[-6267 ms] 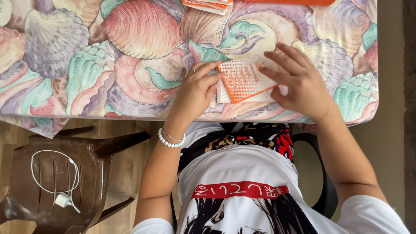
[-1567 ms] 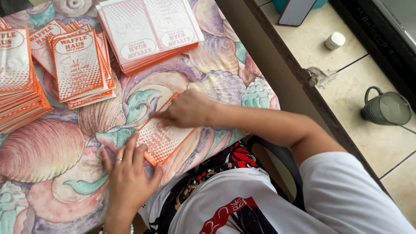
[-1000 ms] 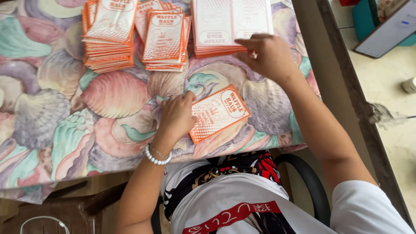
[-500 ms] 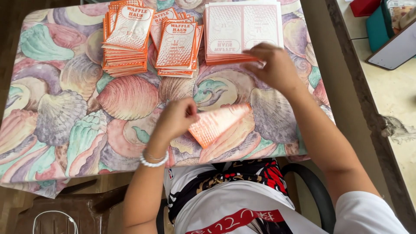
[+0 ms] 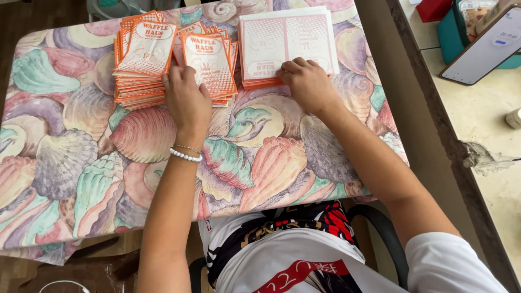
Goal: The person folds multiple orange and white printed paper sheets by hand on a table, then stacks them into neat piles. The person repeats the folding and stacking process for several sheets throughout the clip.
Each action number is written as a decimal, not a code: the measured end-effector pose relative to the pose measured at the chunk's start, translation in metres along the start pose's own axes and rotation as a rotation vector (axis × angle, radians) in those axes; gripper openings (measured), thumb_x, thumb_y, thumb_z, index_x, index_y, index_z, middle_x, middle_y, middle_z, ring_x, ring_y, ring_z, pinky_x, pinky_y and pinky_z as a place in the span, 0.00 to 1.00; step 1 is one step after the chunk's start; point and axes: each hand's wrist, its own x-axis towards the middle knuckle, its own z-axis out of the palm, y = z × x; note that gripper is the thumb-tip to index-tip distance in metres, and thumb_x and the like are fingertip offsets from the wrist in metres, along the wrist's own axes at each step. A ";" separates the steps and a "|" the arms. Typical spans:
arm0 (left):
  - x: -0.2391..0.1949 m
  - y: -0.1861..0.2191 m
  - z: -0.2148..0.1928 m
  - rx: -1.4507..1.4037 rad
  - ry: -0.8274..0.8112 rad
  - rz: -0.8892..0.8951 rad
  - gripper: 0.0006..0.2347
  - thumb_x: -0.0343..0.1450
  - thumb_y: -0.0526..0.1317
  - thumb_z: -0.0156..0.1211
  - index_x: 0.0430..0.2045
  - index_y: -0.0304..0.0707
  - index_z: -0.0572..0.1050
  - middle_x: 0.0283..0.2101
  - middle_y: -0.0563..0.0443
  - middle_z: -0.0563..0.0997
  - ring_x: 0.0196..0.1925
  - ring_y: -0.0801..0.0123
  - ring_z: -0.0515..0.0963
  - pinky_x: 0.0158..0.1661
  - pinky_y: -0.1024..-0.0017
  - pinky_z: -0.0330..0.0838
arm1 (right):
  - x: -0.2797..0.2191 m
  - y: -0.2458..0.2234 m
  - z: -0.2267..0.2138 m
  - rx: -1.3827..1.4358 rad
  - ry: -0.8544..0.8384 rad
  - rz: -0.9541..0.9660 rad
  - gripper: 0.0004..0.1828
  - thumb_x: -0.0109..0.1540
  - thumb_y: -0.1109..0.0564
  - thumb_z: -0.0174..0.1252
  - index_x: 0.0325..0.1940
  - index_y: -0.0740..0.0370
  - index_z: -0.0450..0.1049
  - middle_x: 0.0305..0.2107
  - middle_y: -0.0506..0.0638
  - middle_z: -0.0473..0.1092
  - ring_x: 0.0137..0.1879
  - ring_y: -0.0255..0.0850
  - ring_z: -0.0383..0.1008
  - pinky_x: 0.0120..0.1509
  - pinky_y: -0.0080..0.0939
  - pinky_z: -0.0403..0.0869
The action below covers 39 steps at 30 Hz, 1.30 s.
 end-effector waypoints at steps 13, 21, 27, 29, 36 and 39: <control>-0.002 0.098 0.028 -0.275 0.191 0.526 0.06 0.72 0.38 0.68 0.38 0.37 0.79 0.44 0.49 0.79 0.47 0.62 0.74 0.50 0.66 0.68 | 0.009 0.031 0.008 1.058 0.228 0.653 0.09 0.60 0.54 0.76 0.35 0.60 0.84 0.27 0.47 0.80 0.33 0.27 0.75 0.32 0.26 0.73; 0.021 0.108 0.073 -0.119 -0.149 0.554 0.08 0.73 0.33 0.57 0.27 0.42 0.84 0.48 0.46 0.84 0.49 0.55 0.78 0.53 0.52 0.63 | -0.002 0.036 0.001 0.955 0.397 0.378 0.13 0.65 0.76 0.52 0.34 0.61 0.67 0.32 0.55 0.75 0.53 0.47 0.83 0.47 0.37 0.81; 0.031 0.109 0.093 -0.221 -0.160 0.449 0.09 0.69 0.33 0.57 0.17 0.43 0.80 0.23 0.49 0.81 0.26 0.51 0.79 0.34 0.54 0.69 | -0.004 0.033 -0.016 0.563 0.169 0.025 0.18 0.69 0.45 0.63 0.48 0.62 0.85 0.43 0.58 0.79 0.41 0.49 0.81 0.45 0.48 0.78; 0.034 0.112 0.095 -0.254 -0.191 0.402 0.09 0.68 0.31 0.55 0.17 0.43 0.79 0.23 0.50 0.81 0.26 0.53 0.78 0.36 0.55 0.68 | -0.005 0.035 -0.004 0.483 0.184 0.007 0.09 0.66 0.56 0.61 0.42 0.62 0.84 0.40 0.53 0.79 0.40 0.48 0.79 0.42 0.47 0.78; 0.031 0.123 0.053 -0.168 0.126 0.434 0.08 0.71 0.30 0.61 0.40 0.38 0.71 0.49 0.47 0.72 0.53 0.54 0.73 0.64 0.49 0.58 | 0.000 0.035 0.003 0.826 0.169 0.457 0.02 0.63 0.64 0.67 0.37 0.61 0.83 0.33 0.48 0.79 0.33 0.36 0.74 0.37 0.37 0.75; 0.030 0.122 0.046 -0.145 0.098 0.480 0.09 0.73 0.27 0.65 0.41 0.36 0.72 0.58 0.37 0.70 0.65 0.48 0.68 0.69 0.35 0.49 | -0.001 0.033 -0.005 0.907 0.142 0.576 0.05 0.69 0.59 0.63 0.40 0.60 0.82 0.21 0.45 0.73 0.20 0.31 0.63 0.22 0.32 0.65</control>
